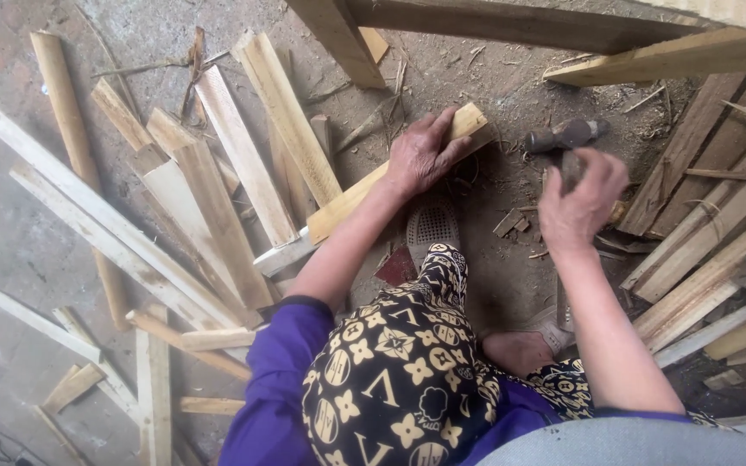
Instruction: The person assembles a wooden stool by attaching a small wooden piece to the side of the seat. They use a hammer to drive nails into the wood, securing the piece in place.
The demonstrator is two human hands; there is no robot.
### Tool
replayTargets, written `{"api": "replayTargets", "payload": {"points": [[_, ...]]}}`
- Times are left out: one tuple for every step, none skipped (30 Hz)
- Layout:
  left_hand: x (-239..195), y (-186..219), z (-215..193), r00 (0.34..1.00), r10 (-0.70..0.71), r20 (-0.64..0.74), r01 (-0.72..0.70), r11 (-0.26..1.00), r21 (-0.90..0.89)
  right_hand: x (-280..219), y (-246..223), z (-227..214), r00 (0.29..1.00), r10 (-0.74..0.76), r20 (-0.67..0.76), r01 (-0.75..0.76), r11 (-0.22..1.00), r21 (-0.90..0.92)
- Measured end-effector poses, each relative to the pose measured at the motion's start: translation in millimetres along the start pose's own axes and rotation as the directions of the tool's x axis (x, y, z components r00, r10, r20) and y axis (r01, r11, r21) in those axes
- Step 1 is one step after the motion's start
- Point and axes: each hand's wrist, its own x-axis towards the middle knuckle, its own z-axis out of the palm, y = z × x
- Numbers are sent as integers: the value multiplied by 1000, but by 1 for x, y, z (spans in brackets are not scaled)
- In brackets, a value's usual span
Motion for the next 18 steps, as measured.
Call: {"api": "replayTargets", "payload": {"points": [[-2,1,-8,1000,7,3,-7,1000,2,-8,4,-6,1000,4,-6,-4,1000,-2],[-5,3,-14,998,-10,65,13,999,-48,-17,8,-13,996,77,46,-74,995,-68],[-8,4,-20,992,-23,128,36,995,-97,-26,12,-20,984,153,92,-139,981,-138],[-9,14,-30,992,-23,126,35,995,-95,-34,28,-14,984,152,91,-139,981,-136],[-10,23,-42,979,-59,193,93,981,-171,-43,44,-8,977,154,146,-128,977,-172],[-12,32,-54,962,-94,256,157,958,-241,-49,59,0,967,151,204,-109,973,-202],[-15,33,-56,964,-99,248,160,958,-238,-51,67,6,968,144,206,-103,975,-196],[-15,37,-56,946,-121,300,208,937,-279,-54,77,10,924,253,286,-200,959,-202],[-16,40,-55,925,-139,352,258,913,-316,-56,86,14,862,355,362,-293,931,-216],[-14,39,-44,927,-137,349,254,915,-314,-55,98,17,864,353,359,-292,932,-213],[-12,38,-33,913,-166,374,306,883,-355,-53,109,21,866,360,347,-364,930,-58],[-13,36,-23,894,-197,402,363,845,-393,-53,119,26,864,370,342,-424,900,98],[-12,34,-15,894,-198,401,363,846,-391,-48,100,18,864,369,343,-424,900,100],[-14,33,-5,891,-199,408,387,804,-452,-46,81,7,831,400,386,-515,814,267],[-15,32,5,888,-200,415,409,757,-510,-44,64,-3,797,418,435,-590,690,418],[-16,36,3,886,-198,419,410,757,-509,-46,59,-7,796,423,434,-593,690,415],[-17,40,1,883,-219,415,414,779,-471,-47,53,-11,815,381,436,-565,689,454],[-21,43,-4,879,-248,408,425,795,-433,-48,44,-15,831,334,445,-538,686,490]]}}
